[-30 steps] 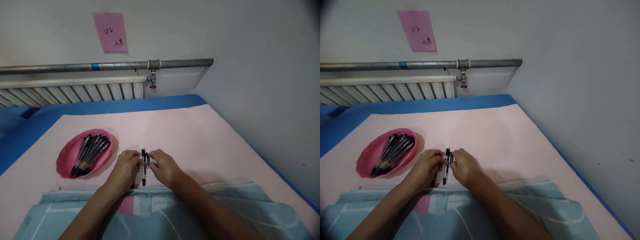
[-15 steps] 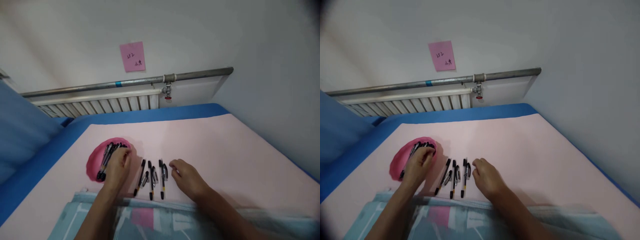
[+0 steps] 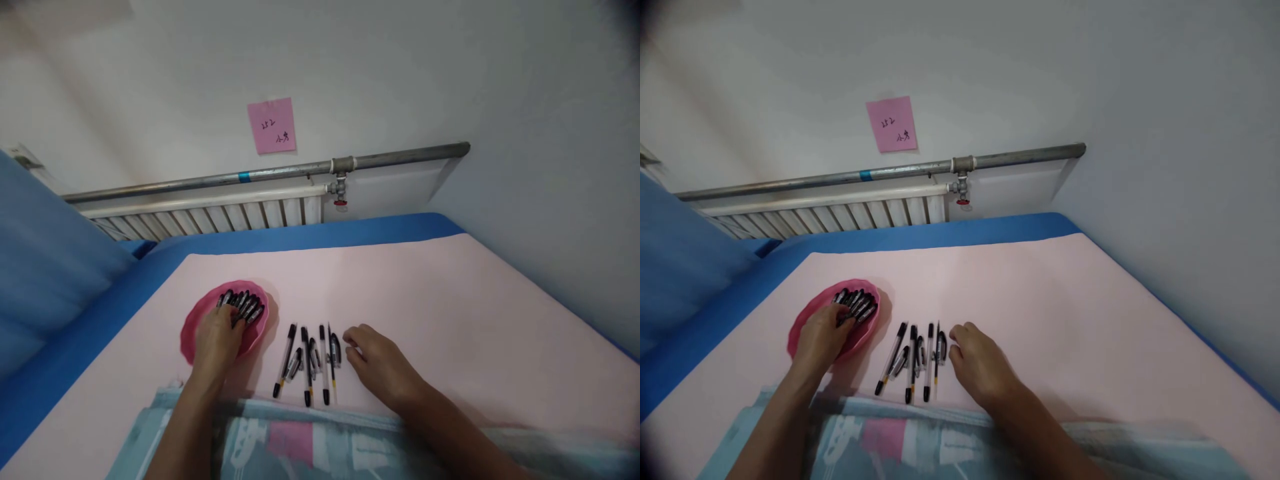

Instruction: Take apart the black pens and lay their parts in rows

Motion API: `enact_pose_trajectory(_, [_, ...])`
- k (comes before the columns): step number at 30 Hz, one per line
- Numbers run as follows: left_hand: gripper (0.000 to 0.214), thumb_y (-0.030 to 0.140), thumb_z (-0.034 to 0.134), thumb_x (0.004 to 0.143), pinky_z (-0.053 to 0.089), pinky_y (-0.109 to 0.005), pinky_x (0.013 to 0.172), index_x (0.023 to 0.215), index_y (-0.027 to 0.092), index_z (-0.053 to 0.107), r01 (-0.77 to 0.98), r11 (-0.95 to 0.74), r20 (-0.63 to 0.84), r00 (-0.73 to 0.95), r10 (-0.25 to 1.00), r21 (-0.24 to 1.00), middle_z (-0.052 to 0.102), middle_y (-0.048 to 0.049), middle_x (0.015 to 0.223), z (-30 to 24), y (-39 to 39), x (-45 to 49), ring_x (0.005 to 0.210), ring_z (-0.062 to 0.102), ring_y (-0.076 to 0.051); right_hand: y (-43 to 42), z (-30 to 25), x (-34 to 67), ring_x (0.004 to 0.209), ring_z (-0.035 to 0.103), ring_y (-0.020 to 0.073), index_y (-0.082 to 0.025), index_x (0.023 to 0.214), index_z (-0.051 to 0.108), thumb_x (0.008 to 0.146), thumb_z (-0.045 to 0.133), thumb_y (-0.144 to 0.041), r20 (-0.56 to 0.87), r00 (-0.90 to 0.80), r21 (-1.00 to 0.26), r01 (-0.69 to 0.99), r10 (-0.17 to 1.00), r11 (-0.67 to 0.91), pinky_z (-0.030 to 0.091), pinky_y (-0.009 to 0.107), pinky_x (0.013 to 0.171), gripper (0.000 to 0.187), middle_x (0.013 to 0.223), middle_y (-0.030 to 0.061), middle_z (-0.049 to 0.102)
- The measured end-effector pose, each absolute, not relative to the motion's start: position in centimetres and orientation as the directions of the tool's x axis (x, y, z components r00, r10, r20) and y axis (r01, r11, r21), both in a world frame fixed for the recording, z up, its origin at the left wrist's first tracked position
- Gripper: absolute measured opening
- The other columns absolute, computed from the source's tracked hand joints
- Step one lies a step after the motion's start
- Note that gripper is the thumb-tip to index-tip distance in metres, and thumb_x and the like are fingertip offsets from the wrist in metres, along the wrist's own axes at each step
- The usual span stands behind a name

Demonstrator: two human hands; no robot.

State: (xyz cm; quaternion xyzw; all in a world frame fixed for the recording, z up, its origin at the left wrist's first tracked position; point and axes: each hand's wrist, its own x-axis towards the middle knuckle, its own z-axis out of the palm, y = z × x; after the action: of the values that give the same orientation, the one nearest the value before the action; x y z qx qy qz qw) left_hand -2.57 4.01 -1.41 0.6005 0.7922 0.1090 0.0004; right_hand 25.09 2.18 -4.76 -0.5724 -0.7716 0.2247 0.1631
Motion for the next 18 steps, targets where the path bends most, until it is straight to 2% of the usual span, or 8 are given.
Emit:
enact_pose_trajectory(4, [0.031,0.032,0.046,0.080,0.044,-0.036,0.070,0.098,0.015,0.063,0.956,0.250,0.102,-0.267,0.958,0.152,0.068,-0.0140,0.096,-1.35,4.07,-2.73,0.092,0.061,-0.030,2.06,-4.89,25.13,0.077,0.053,0.0166,-0.018,0.086,0.057,0.082,0.041,-0.014,0.013,-0.297,-0.522,0.813,0.955,0.260,0.037,0.028,0.070,0.017,0.087,0.0063,0.057])
enact_pose_trajectory(12, [0.029,0.033,0.047,0.079,0.044,-0.033,0.065,0.095,0.017,0.064,0.953,0.255,0.100,-0.273,0.957,0.165,0.070,-0.0109,0.090,-1.56,4.09,-2.81,0.086,0.063,-0.028,1.94,-4.77,25.22,0.077,0.053,0.0160,-0.018,0.087,0.057,0.082,0.041,-0.014,0.016,-0.303,-0.531,0.805,0.953,0.265,0.037,0.027,0.070,0.017,0.088,0.0059,0.057])
enact_pose_trajectory(18, [0.031,0.032,0.043,0.082,0.045,-0.040,0.073,0.098,0.013,0.063,0.950,0.250,0.154,-0.280,0.948,0.189,0.066,-0.0161,0.096,-1.22,4.09,-2.64,0.092,0.060,-0.033,1.90,-4.85,25.21,0.079,0.053,0.0161,-0.018,0.088,0.057,0.082,0.042,-0.014,0.026,-0.305,-0.512,0.814,0.952,0.275,0.037,0.027,0.072,0.017,0.088,0.0056,0.057])
